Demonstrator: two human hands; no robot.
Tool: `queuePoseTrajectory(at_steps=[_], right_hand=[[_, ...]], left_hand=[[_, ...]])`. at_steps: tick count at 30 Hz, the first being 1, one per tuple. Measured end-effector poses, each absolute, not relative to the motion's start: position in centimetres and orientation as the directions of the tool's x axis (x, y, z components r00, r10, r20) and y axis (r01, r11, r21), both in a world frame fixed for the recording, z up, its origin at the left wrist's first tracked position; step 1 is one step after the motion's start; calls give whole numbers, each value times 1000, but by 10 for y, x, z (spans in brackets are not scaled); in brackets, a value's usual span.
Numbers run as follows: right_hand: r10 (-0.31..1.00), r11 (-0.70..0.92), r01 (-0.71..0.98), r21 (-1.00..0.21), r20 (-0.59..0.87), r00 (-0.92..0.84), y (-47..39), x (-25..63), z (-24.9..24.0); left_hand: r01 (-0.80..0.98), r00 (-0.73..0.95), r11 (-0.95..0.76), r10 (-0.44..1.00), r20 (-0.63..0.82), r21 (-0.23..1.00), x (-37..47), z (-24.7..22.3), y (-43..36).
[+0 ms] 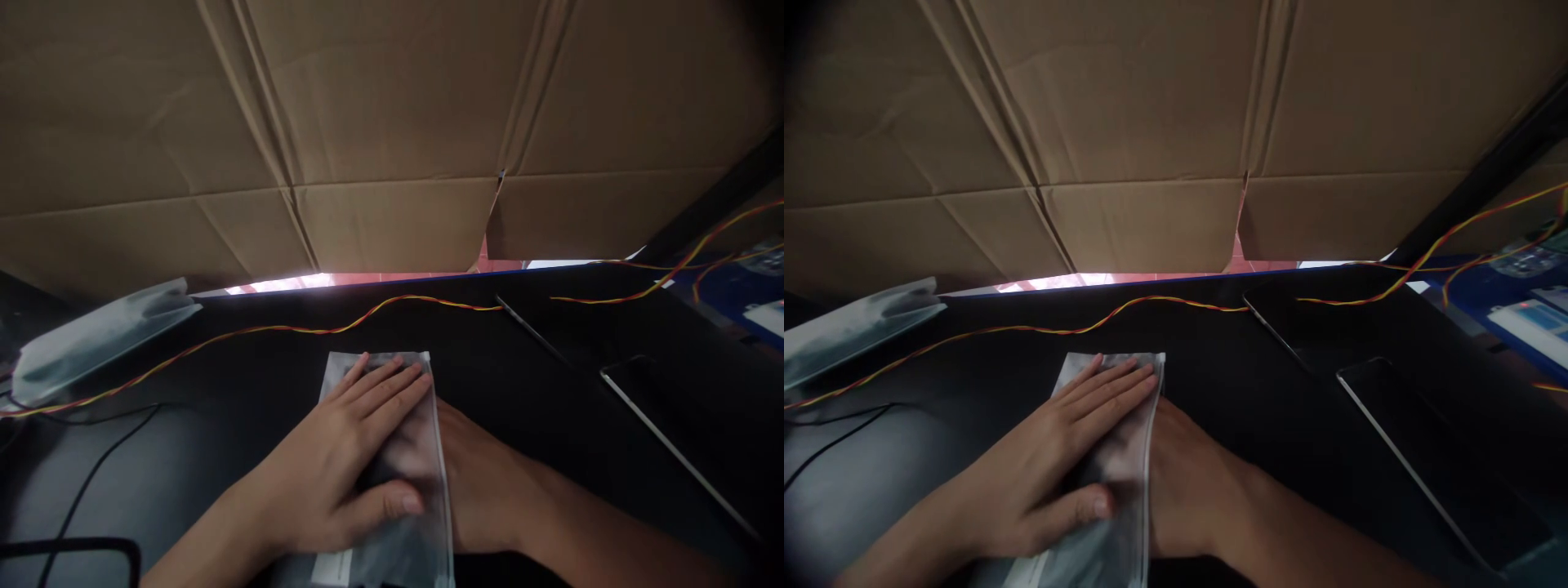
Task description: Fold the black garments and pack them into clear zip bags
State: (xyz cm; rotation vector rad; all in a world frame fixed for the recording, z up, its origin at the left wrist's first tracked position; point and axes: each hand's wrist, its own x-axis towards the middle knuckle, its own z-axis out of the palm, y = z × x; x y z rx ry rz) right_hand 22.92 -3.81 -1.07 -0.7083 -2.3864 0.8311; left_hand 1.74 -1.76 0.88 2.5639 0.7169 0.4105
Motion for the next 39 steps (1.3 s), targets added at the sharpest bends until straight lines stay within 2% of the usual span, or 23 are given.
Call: queuePoseTrajectory(at_steps=[2,5,8,12,15,19,22,24,26,29,34,39], right_hand=[[579,677,284,-679,251,-776,-34,244,-2],[606,638,316,-702,205,-769,-29,262,12],[705,611,425,-667,216,-675,-24,273,20],[855,391,588,-708,43,-517,-23,275,21],[842,302,543,-783,-48,-537,-26,271,24],[774,151,375,-915,-127,-621,-29,267,26],[698,10,341,-940,-238,-676,-26,271,24],[702,-55,370,-928,-299,-646,-23,275,22],[788,-32,424,-905,-284,-546,-19,278,21],[870,105,500,-860,-165,-465,-18,281,23],[852,303,560,-771,-43,-522,-22,276,21],[829,449,518,-728,122,-546,-27,258,2]], left_hand=[[404,821,-753,548,156,520,7,8,-9],[428,818,-724,565,108,541,-6,6,3],[477,801,-714,594,81,512,-12,4,8],[571,743,-700,663,92,428,-10,-1,5],[611,717,-689,690,96,390,-5,-2,0],[604,727,-703,679,101,376,-1,0,-7],[597,746,-711,662,68,371,0,1,-11],[600,752,-713,657,48,364,0,1,-13],[605,751,-711,659,40,359,0,2,-13],[616,743,-703,669,35,357,-1,2,-13],[629,729,-688,683,33,362,-2,1,-11],[620,732,-695,679,50,365,0,0,-12]])
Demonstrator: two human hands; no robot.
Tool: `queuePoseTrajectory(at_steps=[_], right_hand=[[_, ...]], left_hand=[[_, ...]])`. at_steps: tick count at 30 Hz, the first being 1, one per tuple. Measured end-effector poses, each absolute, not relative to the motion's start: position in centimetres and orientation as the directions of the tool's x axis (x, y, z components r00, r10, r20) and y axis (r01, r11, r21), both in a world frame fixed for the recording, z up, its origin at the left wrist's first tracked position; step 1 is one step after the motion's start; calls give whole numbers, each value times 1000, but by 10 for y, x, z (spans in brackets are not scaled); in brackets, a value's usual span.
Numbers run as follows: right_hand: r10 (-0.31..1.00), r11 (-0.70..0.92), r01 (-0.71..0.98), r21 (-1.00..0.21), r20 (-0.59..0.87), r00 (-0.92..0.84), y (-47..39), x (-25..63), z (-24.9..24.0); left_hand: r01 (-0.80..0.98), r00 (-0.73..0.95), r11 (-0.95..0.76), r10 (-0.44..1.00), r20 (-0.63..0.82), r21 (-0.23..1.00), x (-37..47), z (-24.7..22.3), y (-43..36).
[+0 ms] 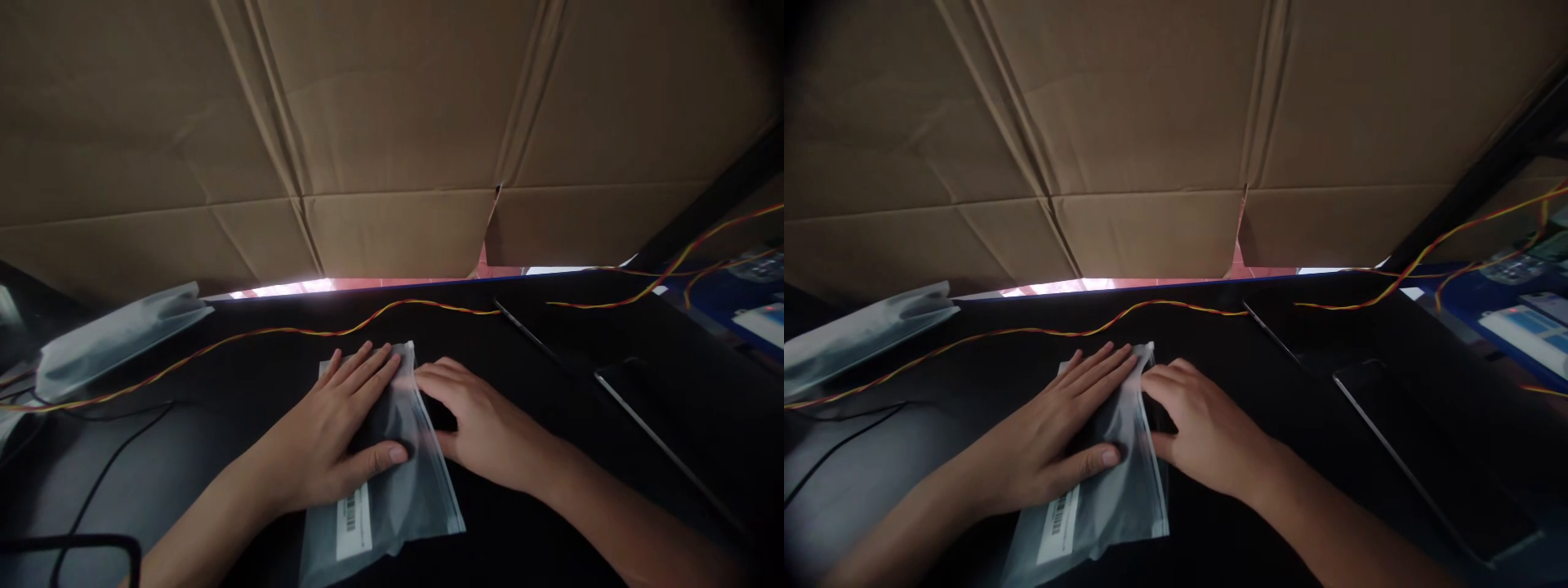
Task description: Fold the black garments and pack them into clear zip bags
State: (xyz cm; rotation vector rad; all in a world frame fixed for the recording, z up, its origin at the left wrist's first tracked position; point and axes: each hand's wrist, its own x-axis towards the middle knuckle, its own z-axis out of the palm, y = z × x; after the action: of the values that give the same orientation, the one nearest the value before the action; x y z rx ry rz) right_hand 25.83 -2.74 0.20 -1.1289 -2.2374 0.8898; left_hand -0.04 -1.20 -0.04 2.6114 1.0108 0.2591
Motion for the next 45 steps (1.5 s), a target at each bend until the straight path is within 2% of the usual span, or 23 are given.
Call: queuePoseTrajectory(at_steps=[5,8,10,12,15,18,21,24,28,32,35,40,45], right_hand=[[826,453,468,-759,159,-541,-25,253,-2],[853,347,423,-837,95,-513,-16,265,5],[910,261,435,-862,68,-410,-8,275,7],[953,222,493,-841,80,-291,-3,280,6],[951,265,576,-773,110,-291,-5,275,2],[941,186,540,-821,-9,-338,-13,263,-2],[899,-65,384,-921,-221,-378,-19,251,-6],[856,-234,271,-934,-330,-398,-20,244,-7],[854,-250,226,-941,-325,-407,-20,242,-4],[847,-231,240,-943,-316,-427,-27,241,6],[787,-286,266,-921,-383,-483,-34,240,13],[610,-402,350,-846,-532,-587,-39,240,17],[426,-468,398,-789,-596,-681,-46,241,19]], left_hand=[[598,741,-715,665,91,362,-2,1,-12],[599,721,-703,682,125,385,-5,5,-8],[626,668,-659,729,149,416,-6,7,-5],[659,595,-600,785,174,454,-4,7,-2],[668,521,-553,825,217,498,2,6,-3],[639,504,-517,841,198,570,9,5,-7],[594,488,-441,862,134,673,15,6,-12],[513,497,-381,862,96,769,18,6,-14],[419,492,-336,865,99,843,21,4,-17],[357,412,-334,894,174,872,23,3,-16],[364,306,-331,925,224,871,18,5,-10],[436,210,-330,942,262,837,9,4,1],[561,130,-340,937,326,755,-7,1,14]])
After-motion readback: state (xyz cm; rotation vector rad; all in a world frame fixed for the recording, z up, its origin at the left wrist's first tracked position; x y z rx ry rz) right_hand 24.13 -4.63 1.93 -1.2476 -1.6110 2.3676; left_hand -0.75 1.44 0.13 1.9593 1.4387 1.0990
